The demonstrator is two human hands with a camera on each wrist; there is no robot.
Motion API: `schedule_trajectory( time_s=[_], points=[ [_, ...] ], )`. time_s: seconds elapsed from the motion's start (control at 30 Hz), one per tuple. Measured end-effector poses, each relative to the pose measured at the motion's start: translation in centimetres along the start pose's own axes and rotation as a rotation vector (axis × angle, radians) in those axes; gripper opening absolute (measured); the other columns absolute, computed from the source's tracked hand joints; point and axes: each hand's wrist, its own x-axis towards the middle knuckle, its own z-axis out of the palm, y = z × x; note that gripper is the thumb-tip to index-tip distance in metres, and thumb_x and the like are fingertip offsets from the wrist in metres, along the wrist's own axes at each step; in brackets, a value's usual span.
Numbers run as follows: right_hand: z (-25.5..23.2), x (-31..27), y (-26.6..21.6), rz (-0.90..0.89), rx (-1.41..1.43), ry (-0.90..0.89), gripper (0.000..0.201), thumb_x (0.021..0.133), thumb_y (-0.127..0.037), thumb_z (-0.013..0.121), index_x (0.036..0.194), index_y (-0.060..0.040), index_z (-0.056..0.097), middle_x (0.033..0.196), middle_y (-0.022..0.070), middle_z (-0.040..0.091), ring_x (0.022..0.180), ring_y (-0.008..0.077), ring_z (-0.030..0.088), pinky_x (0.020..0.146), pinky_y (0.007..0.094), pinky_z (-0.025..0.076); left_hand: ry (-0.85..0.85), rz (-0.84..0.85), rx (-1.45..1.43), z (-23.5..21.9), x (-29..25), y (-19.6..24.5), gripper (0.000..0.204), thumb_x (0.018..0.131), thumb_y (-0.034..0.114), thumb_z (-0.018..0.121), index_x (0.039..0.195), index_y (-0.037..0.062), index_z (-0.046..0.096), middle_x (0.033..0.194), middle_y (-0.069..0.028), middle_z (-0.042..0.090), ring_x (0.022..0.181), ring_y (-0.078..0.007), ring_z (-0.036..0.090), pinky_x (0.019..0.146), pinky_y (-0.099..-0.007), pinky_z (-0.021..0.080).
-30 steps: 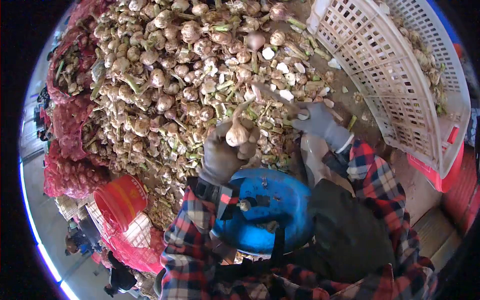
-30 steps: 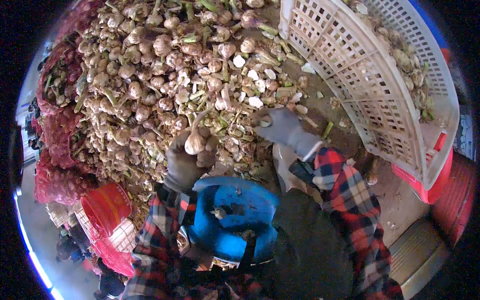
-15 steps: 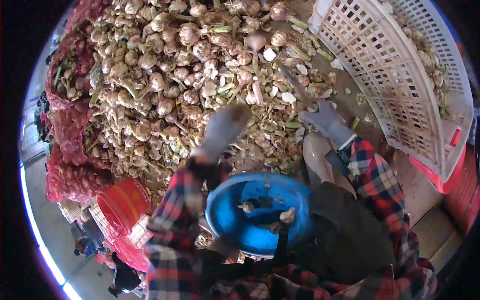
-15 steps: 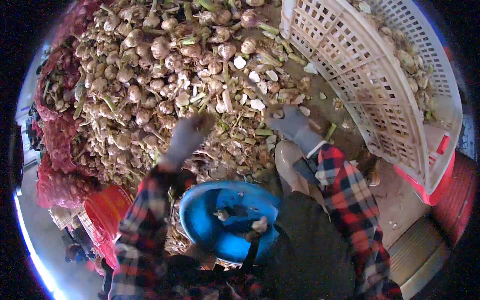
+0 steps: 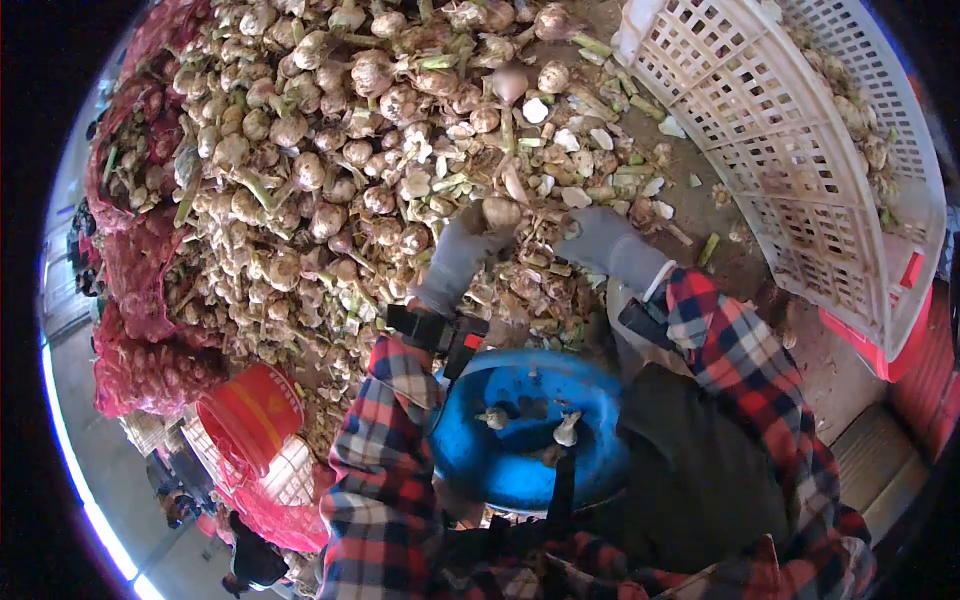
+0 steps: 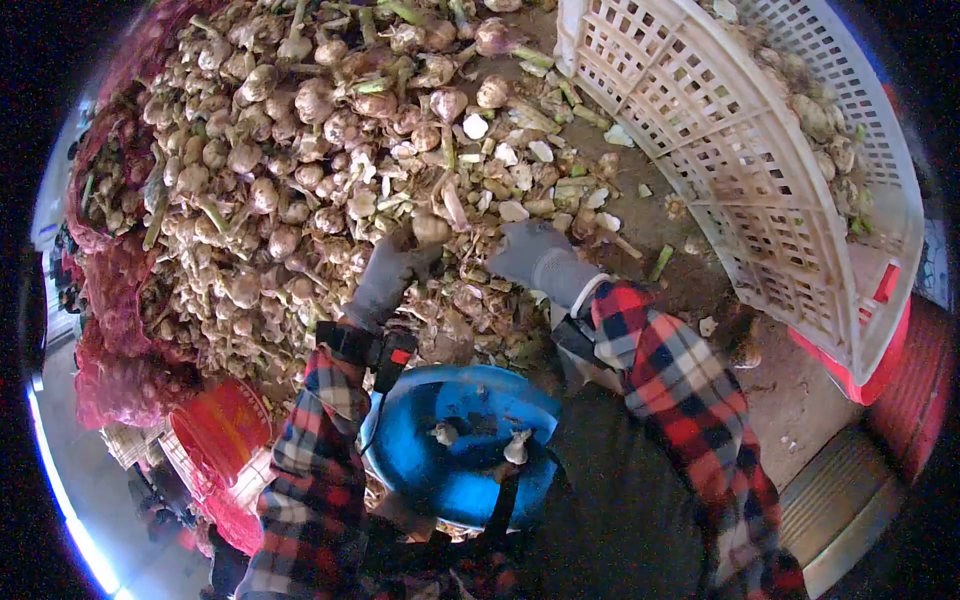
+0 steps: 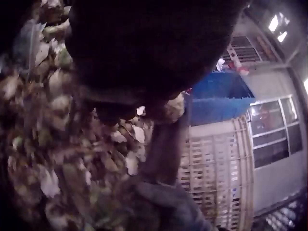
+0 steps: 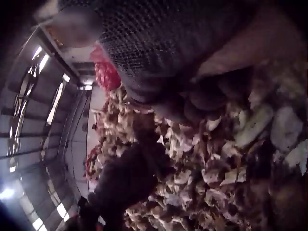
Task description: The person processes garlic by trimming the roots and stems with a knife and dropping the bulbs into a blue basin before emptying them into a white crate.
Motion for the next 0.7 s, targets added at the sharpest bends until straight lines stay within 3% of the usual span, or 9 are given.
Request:
schedule_trajectory(
  time_s=[0.1,0.17,0.23,0.3,0.37,0.43,0.57,0.63,0.7],
  points=[
    [-0.3,-1.5,-1.6,-0.045,0.053,0.043,0.05,0.062,-0.045,0.056,0.094,-0.0067,0.054,0.089,0.0169,0.056,0.084,0.0299,0.054,0.071,0.0393,0.042,0.218,0.097,0.511,-0.3,-0.1,-1.9,0.026,0.073,0.011,0.056,0.097,0.0015,0.051,0.075,-0.0021,0.058,0.066,-0.0107,0.053,0.058,-0.0237,0.043],
    [-0.8,-2.4,-2.6,-0.096,0.008,0.081,0.042,0.063,-0.04,0.058,0.092,-0.0093,0.056,0.081,0.0153,0.058,0.077,0.0291,0.056,0.067,0.0375,0.044,0.096,0.153,0.608,-0.9,-0.7,-2.1,0.026,0.073,0.012,0.055,0.097,0.0043,0.052,0.08,-0.0034,0.058,0.071,-0.0144,0.055,0.062,-0.0268,0.043],
    [-0.6,-2.7,-2.8,-0.418,0.045,0.264,0.033,0.063,-0.032,0.058,0.087,-0.01,0.057,0.072,0.0126,0.058,0.068,0.0284,0.056,0.061,0.0357,0.045,-0.029,0.214,0.702,-1.4,-1.2,-2.9,0.025,0.074,0.013,0.054,0.098,0.007,0.053,0.085,-0.0047,0.059,0.076,-0.018,0.056,0.067,-0.0299,0.044],
    [-0.4,-2.8,-3.3,-0.42,0.043,0.234,0.034,0.064,-0.034,0.056,0.091,-0.0137,0.056,0.077,0.0113,0.058,0.072,0.0272,0.056,0.065,0.0368,0.044,0.029,0.428,0.928,-1.8,-1.9,-4.2,0.024,0.075,0.015,0.052,0.099,0.0118,0.054,0.096,-0.0063,0.056,0.088,-0.0227,0.053,0.075,-0.034,0.042],
    [-0.5,-3.0,-3.8,-0.428,0.041,0.201,0.036,0.064,-0.036,0.054,0.094,-0.0174,0.054,0.083,0.0099,0.059,0.077,0.026,0.057,0.07,0.0378,0.043,0.021,0.401,0.788,-1.6,-2.5,-4.4,0.025,0.076,0.016,0.051,0.101,0.0115,0.054,0.103,-0.0073,0.053,0.091,-0.0234,0.052,0.077,-0.0329,0.042],
    [-0.4,-3.0,-3.9,-0.41,-0.003,0.167,0.034,0.065,-0.034,0.053,0.094,-0.0181,0.055,0.082,0.0105,0.058,0.077,0.0254,0.057,0.069,0.037,0.044,0.126,0.48,0.98,-1.1,-2.7,-4.7,0.021,0.07,0.018,0.059,0.089,0.0083,0.058,0.089,-0.004,0.059,0.08,-0.0166,0.054,0.071,-0.029,0.043],
    [-0.7,-2.0,-2.8,-0.341,-0.077,0.045,0.034,0.065,-0.034,0.052,0.096,-0.0175,0.054,0.083,0.0113,0.059,0.078,0.0257,0.056,0.07,0.0368,0.044,0.127,0.328,0.368,1.1,-4.1,-2.2,0.017,0.067,0.013,0.063,0.081,0.0052,0.059,0.08,-0.0037,0.059,0.074,-0.0134,0.055,0.066,-0.0273,0.044],
    [-0.3,-1.4,-1.2,-0.029,-0.122,-0.01,0.032,0.066,-0.032,0.054,0.094,-0.017,0.055,0.084,0.0106,0.059,0.078,0.0254,0.057,0.068,0.0362,0.044,0.193,0.108,0.08,2.1,-4.7,-0.6,0.014,0.062,0.007,0.065,0.073,0.0021,0.058,0.072,-0.0027,0.058,0.066,-0.0097,0.054,0.06,-0.0239,0.044],
    [-0.7,-2.2,1.8,0.074,0.064,0.038,0.031,0.066,-0.031,0.055,0.093,-0.0136,0.056,0.082,0.0095,0.059,0.076,0.0227,0.057,0.066,0.0343,0.044,0.218,0.225,0.045,2.6,-5.6,0.7,0.014,0.06,0.004,0.065,0.071,0.001,0.057,0.07,-0.002,0.057,0.063,-0.0076,0.053,0.058,-0.0211,0.043]
  ],
)
